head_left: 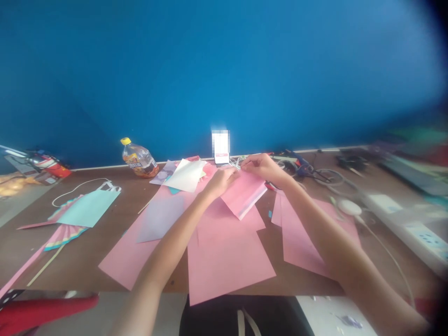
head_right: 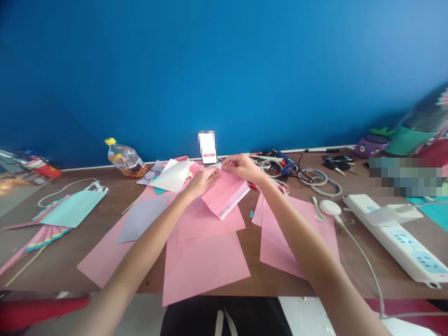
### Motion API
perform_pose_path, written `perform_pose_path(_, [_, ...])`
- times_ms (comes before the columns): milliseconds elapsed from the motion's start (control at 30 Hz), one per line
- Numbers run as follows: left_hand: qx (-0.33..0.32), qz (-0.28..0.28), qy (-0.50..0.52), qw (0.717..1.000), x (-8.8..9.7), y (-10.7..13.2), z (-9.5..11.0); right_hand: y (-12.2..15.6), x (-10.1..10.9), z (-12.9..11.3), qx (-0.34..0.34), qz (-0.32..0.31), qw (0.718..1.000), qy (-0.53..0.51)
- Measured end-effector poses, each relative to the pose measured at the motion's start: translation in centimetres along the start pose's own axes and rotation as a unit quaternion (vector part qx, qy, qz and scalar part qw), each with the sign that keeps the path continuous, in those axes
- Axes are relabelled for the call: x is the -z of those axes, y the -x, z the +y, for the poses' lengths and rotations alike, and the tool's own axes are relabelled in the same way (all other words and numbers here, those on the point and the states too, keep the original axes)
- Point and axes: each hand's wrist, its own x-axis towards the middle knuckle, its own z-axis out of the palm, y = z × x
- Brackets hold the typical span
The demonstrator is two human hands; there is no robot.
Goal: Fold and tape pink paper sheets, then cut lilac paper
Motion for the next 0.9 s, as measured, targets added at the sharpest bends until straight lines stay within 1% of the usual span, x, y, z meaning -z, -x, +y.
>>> perform_pose_path(100, [0.003,-0.034,0.011,0.999,0.6,0.0,-0.4,0.0,0.4,0.4,0.000,-0.018,1.000,-0.009])
perform_pose_path(267, [0.061,-0.138,0.044,0.988,2.1,0.2,-1.5,0.2,1.4,0.8,-0.015,-0.017,0.999,-0.022])
perform_pose_path(367, [0.072,-0.170,0.074,0.980,2.6,0.3,-2.2,0.3,1.7,0.8,-0.022,-0.036,0.999,-0.010])
perform_pose_path(467, [0.072,-0.205,0.088,0.972,3.2,0.5,-2.6,0.2,1.7,0.8,-0.009,-0.063,0.998,0.006])
perform_pose_path(567, [0.083,-0.266,0.112,0.954,4.0,0.8,-2.4,0.1,1.4,0.9,-0.001,-0.081,0.997,0.008])
perform_pose_path(633, [0.090,-0.309,0.141,0.936,4.6,1.0,-1.9,0.1,1.2,0.8,-0.014,-0.079,0.997,0.000])
perform_pose_path(700, [0.093,-0.338,0.158,0.923,5.1,1.2,-1.4,0.2,1.2,0.6,-0.034,-0.081,0.996,-0.019])
perform_pose_path(733, [0.094,-0.343,0.156,0.922,5.3,1.2,-1.2,0.2,1.2,0.5,-0.043,-0.080,0.995,-0.028])
perform_pose_path(800, [0.107,-0.337,0.129,0.927,5.5,1.2,-0.9,0.4,1.2,0.3,-0.060,-0.073,0.995,-0.045])
perform_pose_path(867, [0.145,-0.325,0.094,0.930,5.6,1.2,-0.6,0.5,1.4,0.3,-0.076,-0.049,0.994,-0.060])
perform_pose_path(900, [0.171,-0.323,0.081,0.927,5.7,1.2,-0.5,0.5,1.4,0.4,-0.083,-0.032,0.994,-0.067])
